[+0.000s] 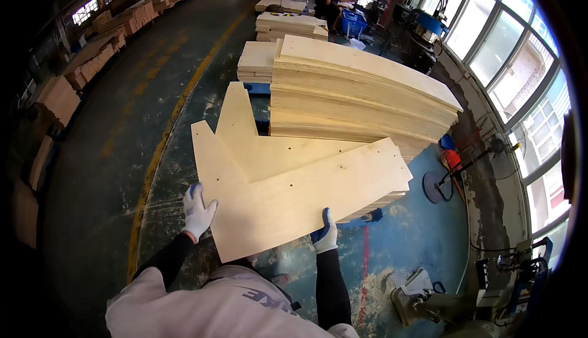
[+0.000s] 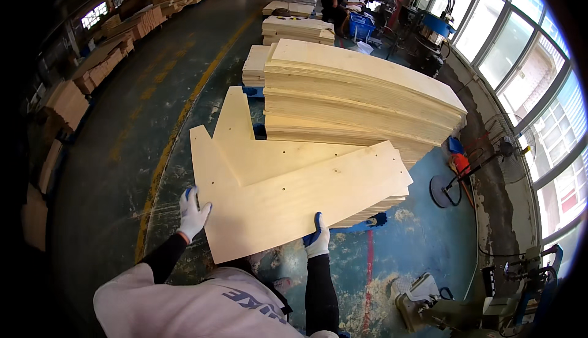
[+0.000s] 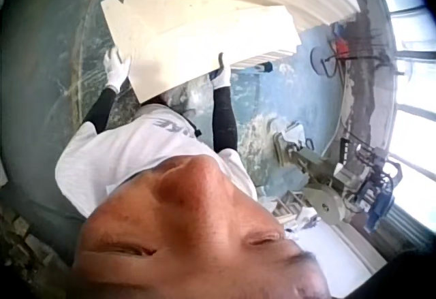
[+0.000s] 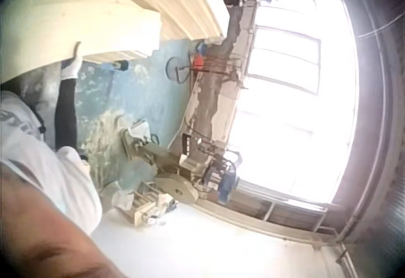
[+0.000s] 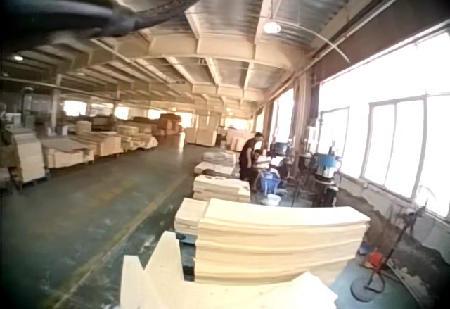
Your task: The person picks up L-shaped and rectangular wooden panels from a stack, positions each panel under a pneumatic woodworking machine to drill holes, and then places the finished panels onto a nearby pallet.
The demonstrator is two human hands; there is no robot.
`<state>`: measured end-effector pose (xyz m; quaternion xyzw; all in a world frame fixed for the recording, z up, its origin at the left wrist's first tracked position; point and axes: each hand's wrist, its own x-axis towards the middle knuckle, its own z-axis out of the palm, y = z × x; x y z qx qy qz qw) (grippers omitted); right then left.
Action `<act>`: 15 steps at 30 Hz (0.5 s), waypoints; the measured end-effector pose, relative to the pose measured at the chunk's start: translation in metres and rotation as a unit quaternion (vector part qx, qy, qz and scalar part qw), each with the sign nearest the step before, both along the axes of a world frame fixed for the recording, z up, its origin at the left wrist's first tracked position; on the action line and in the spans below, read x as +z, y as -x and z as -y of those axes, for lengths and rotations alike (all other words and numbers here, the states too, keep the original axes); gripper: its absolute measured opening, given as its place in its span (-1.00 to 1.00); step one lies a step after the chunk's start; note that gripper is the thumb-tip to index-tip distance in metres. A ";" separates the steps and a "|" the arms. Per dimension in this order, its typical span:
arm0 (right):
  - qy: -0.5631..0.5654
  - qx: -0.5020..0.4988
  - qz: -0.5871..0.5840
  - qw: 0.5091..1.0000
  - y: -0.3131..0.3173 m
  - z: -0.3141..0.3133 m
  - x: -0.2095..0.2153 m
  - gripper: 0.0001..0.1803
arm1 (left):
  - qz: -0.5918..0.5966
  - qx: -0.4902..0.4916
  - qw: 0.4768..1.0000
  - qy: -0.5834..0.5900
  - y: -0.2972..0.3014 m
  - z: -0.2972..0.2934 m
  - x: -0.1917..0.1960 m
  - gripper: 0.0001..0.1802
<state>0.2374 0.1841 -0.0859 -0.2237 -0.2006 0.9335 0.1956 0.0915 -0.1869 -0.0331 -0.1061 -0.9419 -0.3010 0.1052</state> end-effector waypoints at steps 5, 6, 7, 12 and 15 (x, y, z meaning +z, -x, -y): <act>-0.050 -0.060 0.067 0.995 -0.025 0.021 -0.009 -0.62 | 0.272 0.009 0.856 -0.440 -0.089 0.019 -0.035 -0.55; -0.072 -0.072 0.048 0.994 -0.037 0.027 0.000 -0.64 | 0.268 0.035 0.860 -0.433 -0.090 0.014 -0.031 -0.57; -0.189 -0.085 0.036 0.978 -0.057 0.022 -0.020 -0.65 | 0.270 0.054 0.861 -0.428 -0.092 0.002 -0.026 -0.58; -0.037 -0.117 0.030 0.992 -0.165 0.013 0.003 -0.47 | 0.254 -0.057 0.879 -0.399 -0.127 -0.052 0.024 -0.58; -0.025 -0.182 -0.010 0.983 -0.249 0.008 -0.019 -0.45 | 0.288 -0.189 0.860 -0.376 -0.142 -0.105 0.047 -0.58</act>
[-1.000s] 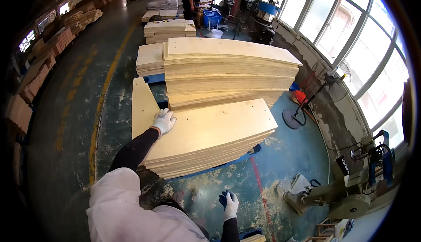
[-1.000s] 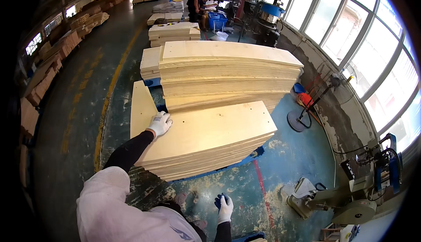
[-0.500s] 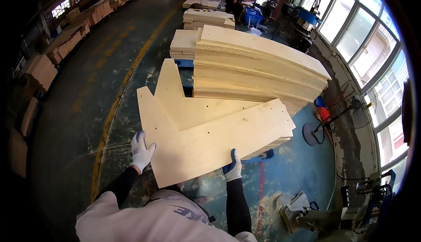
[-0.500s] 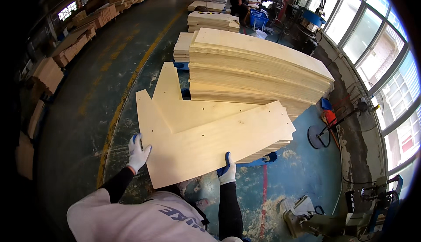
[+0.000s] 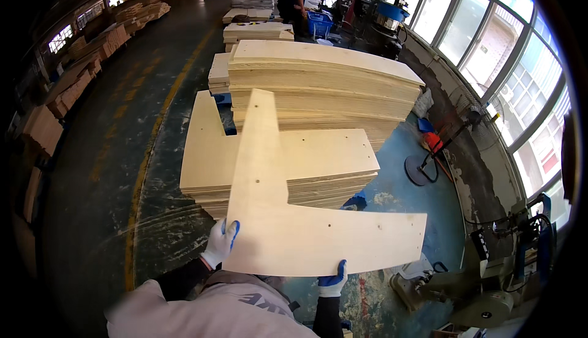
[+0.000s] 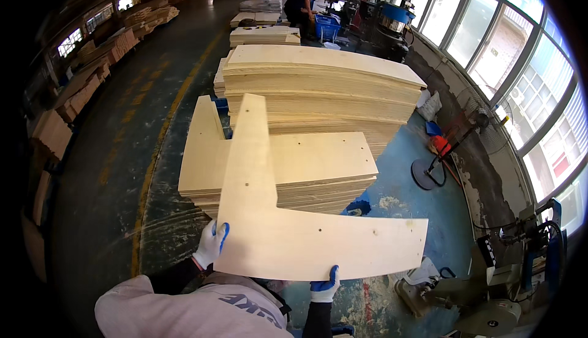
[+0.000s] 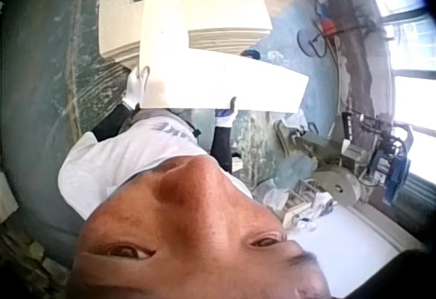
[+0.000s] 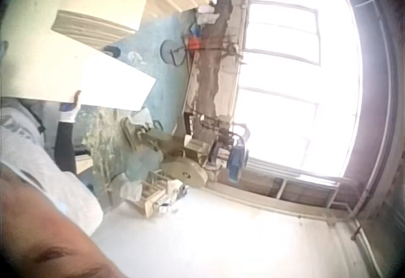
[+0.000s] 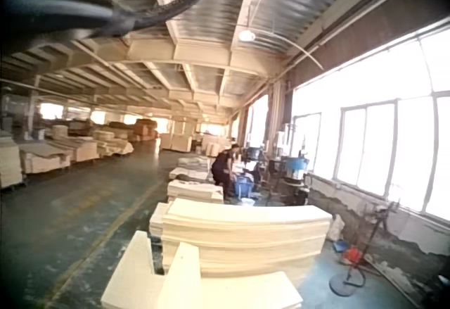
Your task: The person picks up L-shaped and rectangular wooden panels from a stack, positions each panel under a pneumatic woodworking machine to drill holes, and then places the finished panels onto a nearby pallet.
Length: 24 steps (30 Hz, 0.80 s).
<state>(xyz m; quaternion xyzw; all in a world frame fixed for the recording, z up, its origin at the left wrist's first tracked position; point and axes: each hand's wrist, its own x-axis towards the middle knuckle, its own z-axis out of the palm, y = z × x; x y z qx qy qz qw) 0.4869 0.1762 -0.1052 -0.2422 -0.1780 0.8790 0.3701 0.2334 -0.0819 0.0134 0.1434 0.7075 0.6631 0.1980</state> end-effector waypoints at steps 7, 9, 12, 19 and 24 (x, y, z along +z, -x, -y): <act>-0.007 -0.215 0.010 0.977 -0.142 0.051 -0.016 -0.25 | -0.033 -0.309 0.948 0.072 -0.040 -0.144 -0.003 -0.46; 0.073 -0.290 0.066 0.952 -0.172 0.073 -0.008 -0.31 | -0.027 -0.401 0.901 0.165 -0.050 -0.184 0.008 -0.32; 0.195 -0.383 0.145 0.891 -0.199 0.101 -0.012 -0.39 | 0.002 -0.485 0.853 0.193 -0.058 -0.243 -0.024 -0.22; 0.102 -0.471 0.285 0.829 -0.199 0.119 -0.057 -0.37 | -0.105 -0.590 0.784 0.161 -0.088 -0.375 -0.107 -0.30; 0.115 -0.516 0.130 0.839 -0.134 0.022 -0.021 -0.39 | 0.022 -0.648 0.742 0.170 -0.072 -0.443 -0.118 -0.41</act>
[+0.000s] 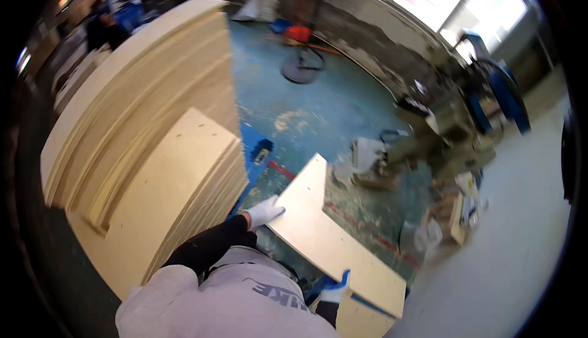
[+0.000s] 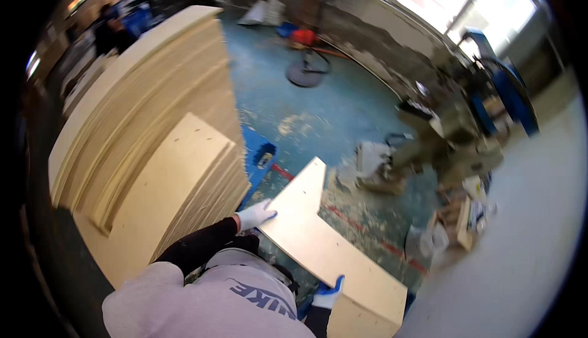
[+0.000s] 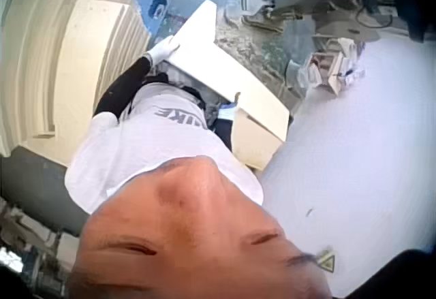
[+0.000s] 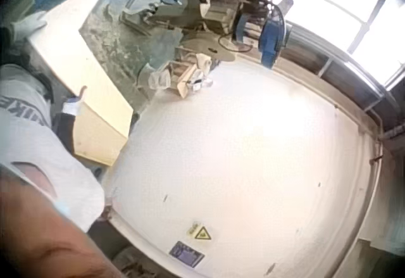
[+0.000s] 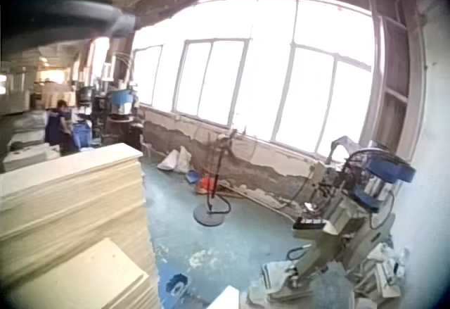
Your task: The person picks up L-shaped and rectangular wooden panels from a stack, positions each panel under a pneumatic woodworking machine to drill holes, and then places the finished panels onto a nearby pallet.
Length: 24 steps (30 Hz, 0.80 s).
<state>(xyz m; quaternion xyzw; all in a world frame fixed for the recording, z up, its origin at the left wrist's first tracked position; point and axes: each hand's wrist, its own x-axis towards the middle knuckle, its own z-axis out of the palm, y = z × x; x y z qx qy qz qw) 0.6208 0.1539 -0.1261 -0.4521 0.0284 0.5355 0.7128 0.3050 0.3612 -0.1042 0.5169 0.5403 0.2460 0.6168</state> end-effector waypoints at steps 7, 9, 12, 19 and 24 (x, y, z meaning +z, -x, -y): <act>0.064 -0.186 0.028 0.980 -0.006 -0.066 0.016 -0.46 | -0.010 -0.146 0.986 0.085 -0.039 -0.121 0.009 -0.31; 0.051 -0.192 0.010 0.980 -0.012 -0.083 0.020 -0.45 | -0.024 -0.176 0.982 0.069 -0.052 -0.148 0.003 -0.34; 0.090 -0.229 0.011 0.969 -0.013 -0.126 0.021 -0.46 | -0.042 -0.206 0.975 0.076 -0.072 -0.203 0.016 -0.36; 0.079 -0.232 -0.023 0.969 -0.090 -0.243 -0.003 -0.47 | -0.115 -0.222 0.967 0.047 -0.143 -0.324 -0.008 -0.38; 0.103 -0.245 -0.003 0.964 -0.159 -0.345 0.024 -0.48 | -0.152 -0.282 0.947 0.021 -0.201 -0.422 0.016 -0.52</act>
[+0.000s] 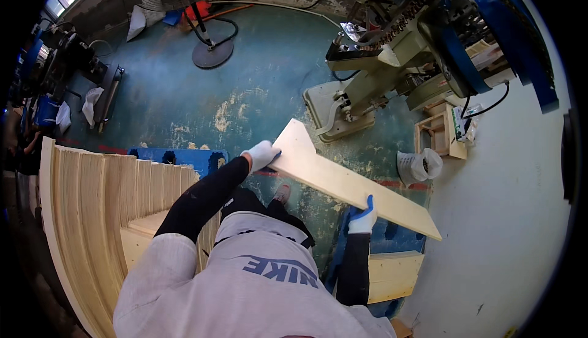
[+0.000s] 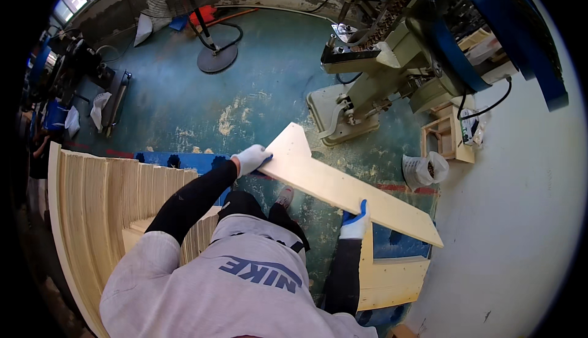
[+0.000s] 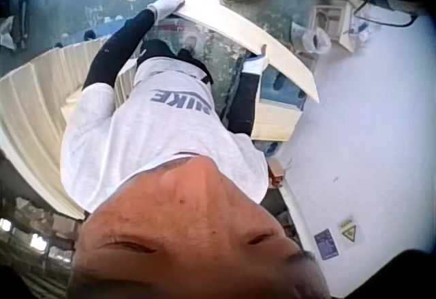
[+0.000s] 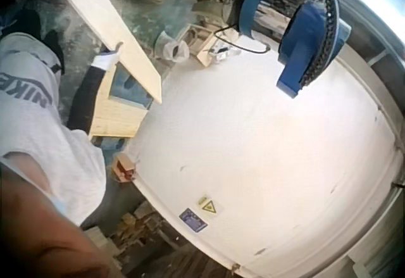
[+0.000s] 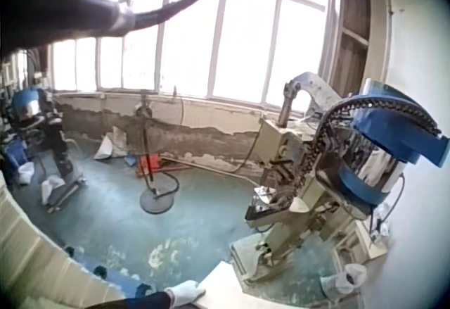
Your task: The person picks up L-shaped and rectangular wooden panels from a stack, positions each panel under a pneumatic woodworking machine to drill holes, and then places the finished panels onto a nearby pallet.
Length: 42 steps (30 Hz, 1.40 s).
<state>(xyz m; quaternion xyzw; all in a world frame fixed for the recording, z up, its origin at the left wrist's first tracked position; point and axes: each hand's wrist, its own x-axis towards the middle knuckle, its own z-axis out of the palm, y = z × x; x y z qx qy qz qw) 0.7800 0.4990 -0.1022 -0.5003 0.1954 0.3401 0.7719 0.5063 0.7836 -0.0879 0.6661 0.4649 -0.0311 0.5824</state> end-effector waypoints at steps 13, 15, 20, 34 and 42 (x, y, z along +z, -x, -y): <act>0.056 -0.040 0.052 0.996 -0.033 -0.112 0.062 -0.54 | 0.041 0.048 0.962 0.266 -0.048 -0.140 0.034 -0.62; 0.038 -0.078 0.069 0.994 -0.016 -0.126 0.063 -0.50 | 0.114 0.031 0.974 0.193 -0.039 -0.153 0.007 -0.61; -0.035 -0.075 0.101 0.991 0.062 -0.140 0.098 -0.45 | 0.198 -0.013 0.978 0.058 -0.011 -0.188 0.036 -0.28; -0.045 -0.062 0.122 0.990 0.204 -0.096 0.055 -0.47 | 0.203 0.005 0.970 -0.135 0.012 -0.265 0.107 -0.18; -0.072 -0.097 0.153 0.981 0.258 -0.081 0.089 -0.39 | 0.225 -0.079 0.952 -0.189 0.019 -0.234 0.127 -0.23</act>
